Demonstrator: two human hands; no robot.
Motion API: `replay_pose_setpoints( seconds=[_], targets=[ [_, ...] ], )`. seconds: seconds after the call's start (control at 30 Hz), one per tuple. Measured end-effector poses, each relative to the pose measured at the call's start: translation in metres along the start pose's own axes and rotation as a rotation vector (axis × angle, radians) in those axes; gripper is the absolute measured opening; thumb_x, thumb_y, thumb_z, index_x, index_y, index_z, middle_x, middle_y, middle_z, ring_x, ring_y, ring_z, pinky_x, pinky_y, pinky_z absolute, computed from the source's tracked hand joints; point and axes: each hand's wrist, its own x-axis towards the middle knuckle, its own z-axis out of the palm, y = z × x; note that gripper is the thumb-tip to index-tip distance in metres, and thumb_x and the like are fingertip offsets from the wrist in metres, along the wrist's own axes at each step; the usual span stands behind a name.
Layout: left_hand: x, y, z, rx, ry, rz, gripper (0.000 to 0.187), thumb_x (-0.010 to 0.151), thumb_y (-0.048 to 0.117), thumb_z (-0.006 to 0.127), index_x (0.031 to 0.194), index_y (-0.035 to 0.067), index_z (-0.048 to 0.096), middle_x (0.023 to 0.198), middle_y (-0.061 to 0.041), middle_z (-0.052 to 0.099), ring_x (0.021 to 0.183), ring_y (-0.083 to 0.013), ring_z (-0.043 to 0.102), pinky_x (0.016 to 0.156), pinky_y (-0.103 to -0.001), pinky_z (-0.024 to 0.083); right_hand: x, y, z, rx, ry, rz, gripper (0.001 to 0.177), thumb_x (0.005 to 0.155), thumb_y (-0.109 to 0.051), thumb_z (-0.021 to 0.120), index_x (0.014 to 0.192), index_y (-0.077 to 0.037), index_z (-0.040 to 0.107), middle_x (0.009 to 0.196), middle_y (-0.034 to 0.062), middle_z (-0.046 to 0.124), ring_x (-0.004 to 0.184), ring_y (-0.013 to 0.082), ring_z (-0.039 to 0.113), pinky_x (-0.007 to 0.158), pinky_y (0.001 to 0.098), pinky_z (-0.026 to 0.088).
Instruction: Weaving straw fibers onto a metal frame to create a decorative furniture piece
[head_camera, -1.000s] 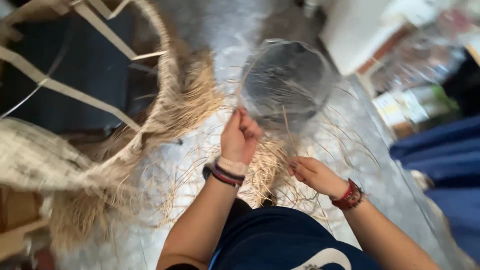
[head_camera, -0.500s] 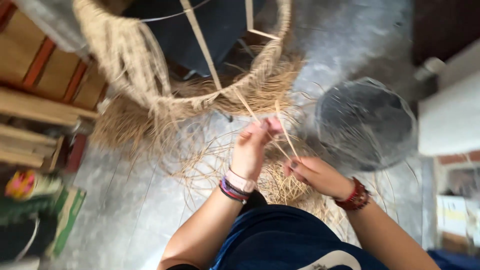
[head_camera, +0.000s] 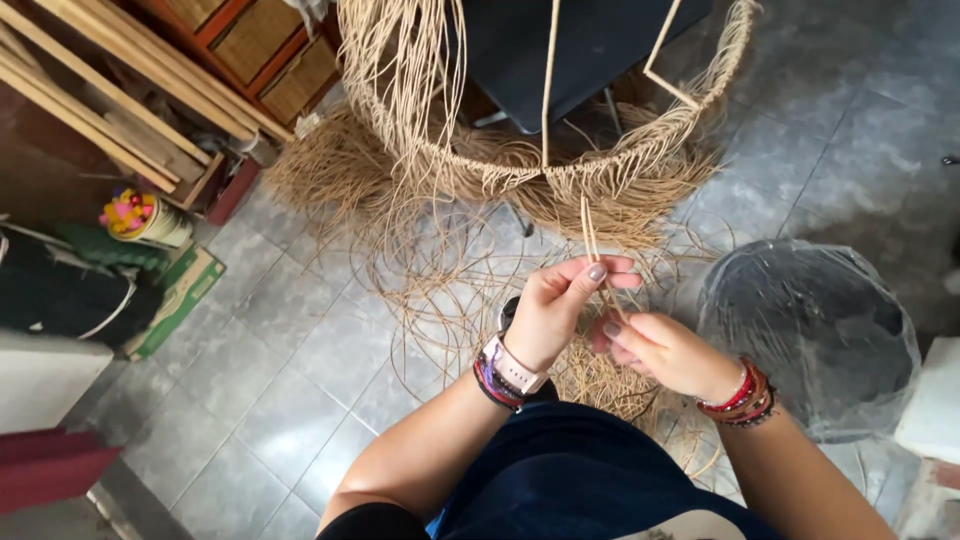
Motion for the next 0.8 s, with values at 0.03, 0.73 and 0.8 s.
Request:
replay_pose_setpoints(
  seconds=[0.03,0.73,0.8],
  targets=[
    [0.002,-0.002,0.000,-0.042,-0.006,-0.016,0.023,0.106,0.017,0.060,0.114,0.000,0.073,0.100,-0.013,0.077,0.073,-0.0125,0.071,0.053,-0.025,0.059,-0.002,-0.006,0.000,-0.017,0.027,-0.017,0.040,0.109,-0.024,0.043,0.077,-0.005,0.057,0.057,-0.0023,0.048,0.043,0.0092,0.043,0.039,0.0238,0.039],
    [0.002,0.068,-0.142,1.597,0.489,-0.383,0.025,0.088,0.028,0.052,0.092,0.019,0.075,0.096,-0.005,0.073,0.091,-0.0275,0.069,0.089,-0.050,0.046,-0.067,-0.037,-0.082,-0.917,0.313,0.063,0.022,0.100,-0.039,0.047,0.094,-0.030,0.067,0.056,-0.0056,0.060,0.052,0.0110,0.054,0.056,0.0267,0.041],
    [-0.013,0.077,-0.089,1.562,0.398,-0.144,0.027,0.074,0.002,0.067,0.087,0.023,0.076,0.100,0.001,0.069,0.092,-0.0205,0.064,0.079,-0.038,0.054,-0.043,-0.080,-0.050,-1.275,0.261,0.249,0.029,0.096,-0.056,0.042,0.109,-0.050,0.067,0.058,-0.0076,0.076,0.055,0.0151,0.074,0.064,0.0292,0.053]
  ],
)
